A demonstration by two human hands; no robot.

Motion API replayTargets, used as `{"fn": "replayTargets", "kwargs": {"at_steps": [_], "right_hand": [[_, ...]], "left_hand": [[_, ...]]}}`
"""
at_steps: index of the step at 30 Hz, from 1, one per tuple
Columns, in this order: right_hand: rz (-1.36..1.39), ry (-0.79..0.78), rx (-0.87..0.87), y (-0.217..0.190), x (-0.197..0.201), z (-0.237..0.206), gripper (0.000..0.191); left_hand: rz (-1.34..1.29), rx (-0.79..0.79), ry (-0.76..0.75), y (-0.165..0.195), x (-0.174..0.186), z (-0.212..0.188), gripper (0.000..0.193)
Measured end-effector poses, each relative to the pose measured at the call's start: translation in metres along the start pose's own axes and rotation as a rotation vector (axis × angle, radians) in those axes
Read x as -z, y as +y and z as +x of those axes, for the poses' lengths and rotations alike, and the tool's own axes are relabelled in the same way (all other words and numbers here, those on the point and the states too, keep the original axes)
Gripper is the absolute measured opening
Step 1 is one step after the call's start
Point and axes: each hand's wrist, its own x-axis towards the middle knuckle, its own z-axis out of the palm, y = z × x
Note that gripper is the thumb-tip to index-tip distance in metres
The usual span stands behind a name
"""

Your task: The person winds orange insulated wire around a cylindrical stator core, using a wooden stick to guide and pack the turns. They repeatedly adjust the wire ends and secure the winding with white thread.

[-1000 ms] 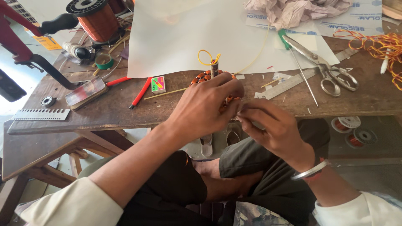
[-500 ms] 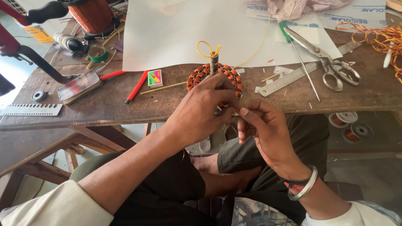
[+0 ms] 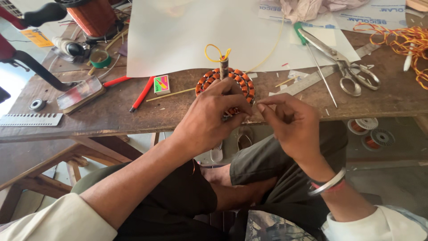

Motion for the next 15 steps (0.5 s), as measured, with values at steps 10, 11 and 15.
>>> {"fn": "replayTargets", "kwargs": {"at_steps": [10,11,15], "right_hand": [[-0.125,0.039,0.155,-0.006,-0.005,-0.015,0.012],[-0.150,0.069,0.142,-0.004,-0.002,-0.009,0.012],[0.025,0.024,-0.025,-0.001,-0.008,-0.007,0.014]], "left_hand": [[0.009,0.031,-0.001,-0.001,-0.002,-0.002,0.014],[0.017,0.033,-0.002,-0.002,-0.002,-0.002,0.014],[-0.023,0.064,0.012,-0.002,-0.003,-0.001,0.015]]}}
